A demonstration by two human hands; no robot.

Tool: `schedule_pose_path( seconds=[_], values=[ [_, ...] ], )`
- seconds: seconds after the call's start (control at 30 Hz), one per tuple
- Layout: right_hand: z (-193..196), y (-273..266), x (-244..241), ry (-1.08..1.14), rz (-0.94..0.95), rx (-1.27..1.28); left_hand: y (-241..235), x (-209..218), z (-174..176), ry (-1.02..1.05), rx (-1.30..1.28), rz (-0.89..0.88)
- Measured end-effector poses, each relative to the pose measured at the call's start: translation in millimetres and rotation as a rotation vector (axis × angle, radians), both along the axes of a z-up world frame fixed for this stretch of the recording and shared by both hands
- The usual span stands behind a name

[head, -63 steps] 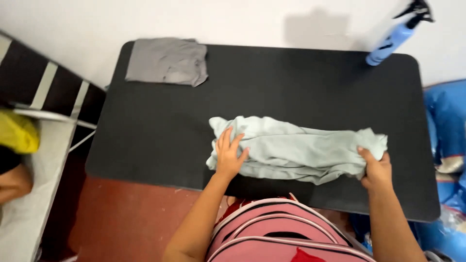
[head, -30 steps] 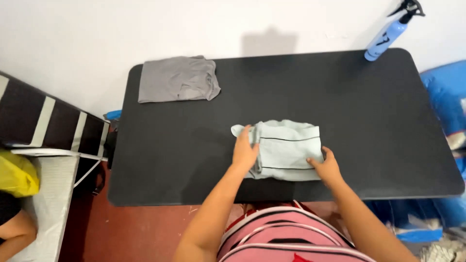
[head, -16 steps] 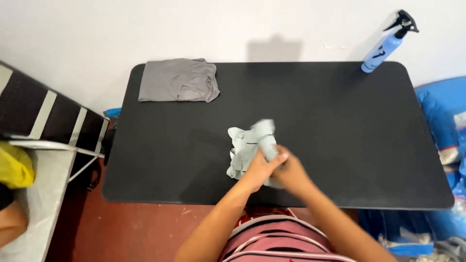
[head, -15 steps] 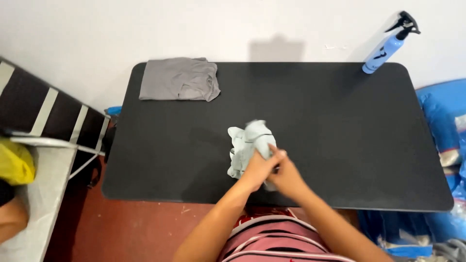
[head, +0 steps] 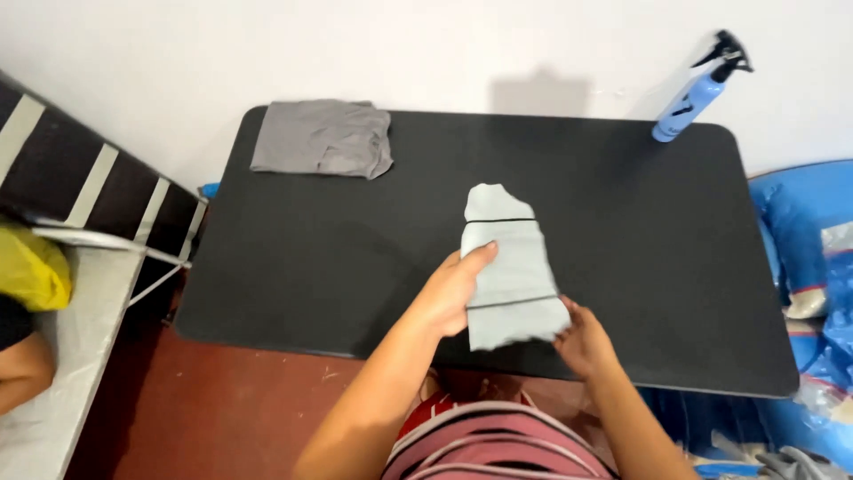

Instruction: The person is folding various items of laundry on a black table.

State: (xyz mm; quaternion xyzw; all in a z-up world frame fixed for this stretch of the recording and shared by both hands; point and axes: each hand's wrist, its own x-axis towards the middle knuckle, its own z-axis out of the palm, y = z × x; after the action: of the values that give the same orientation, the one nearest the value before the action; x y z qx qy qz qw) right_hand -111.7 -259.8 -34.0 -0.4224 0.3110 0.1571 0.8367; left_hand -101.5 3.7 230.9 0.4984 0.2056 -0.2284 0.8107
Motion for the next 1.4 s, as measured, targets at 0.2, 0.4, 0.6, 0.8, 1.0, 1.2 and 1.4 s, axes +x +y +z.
schedule_pose_path(
  seconds=[0.2, 0.4, 0.6, 0.8, 1.0, 1.2, 1.4],
  values=[
    [-19, -37, -11, 0.012, -0.077, -0.055, -11, -19, 2, 0.104, -0.365, 0.040],
    [-27, -56, -7, 0.032, -0.087, -0.124, 17, -25, -65, 0.175, -0.415, 0.067],
    [-35, -17, 27, 0.036, -0.041, -0.170, 82, -27, -97, 0.290, -0.421, 0.169],
    [-57, 44, 61, 0.020, -0.019, -0.213, 153, -4, -136, 0.353, -0.418, 0.181],
    [-54, 154, 118, 0.010, -0.057, -0.233, 255, 47, -162, 0.396, -0.349, 0.184],
    [-44, 264, 192, 0.023, -0.111, -0.260, 376, 108, -174, 0.422, -0.290, 0.146],
    [-27, 358, 324, 0.021, -0.186, -0.296, 456, 175, -199, 0.417, -0.197, 0.126]
  ],
)
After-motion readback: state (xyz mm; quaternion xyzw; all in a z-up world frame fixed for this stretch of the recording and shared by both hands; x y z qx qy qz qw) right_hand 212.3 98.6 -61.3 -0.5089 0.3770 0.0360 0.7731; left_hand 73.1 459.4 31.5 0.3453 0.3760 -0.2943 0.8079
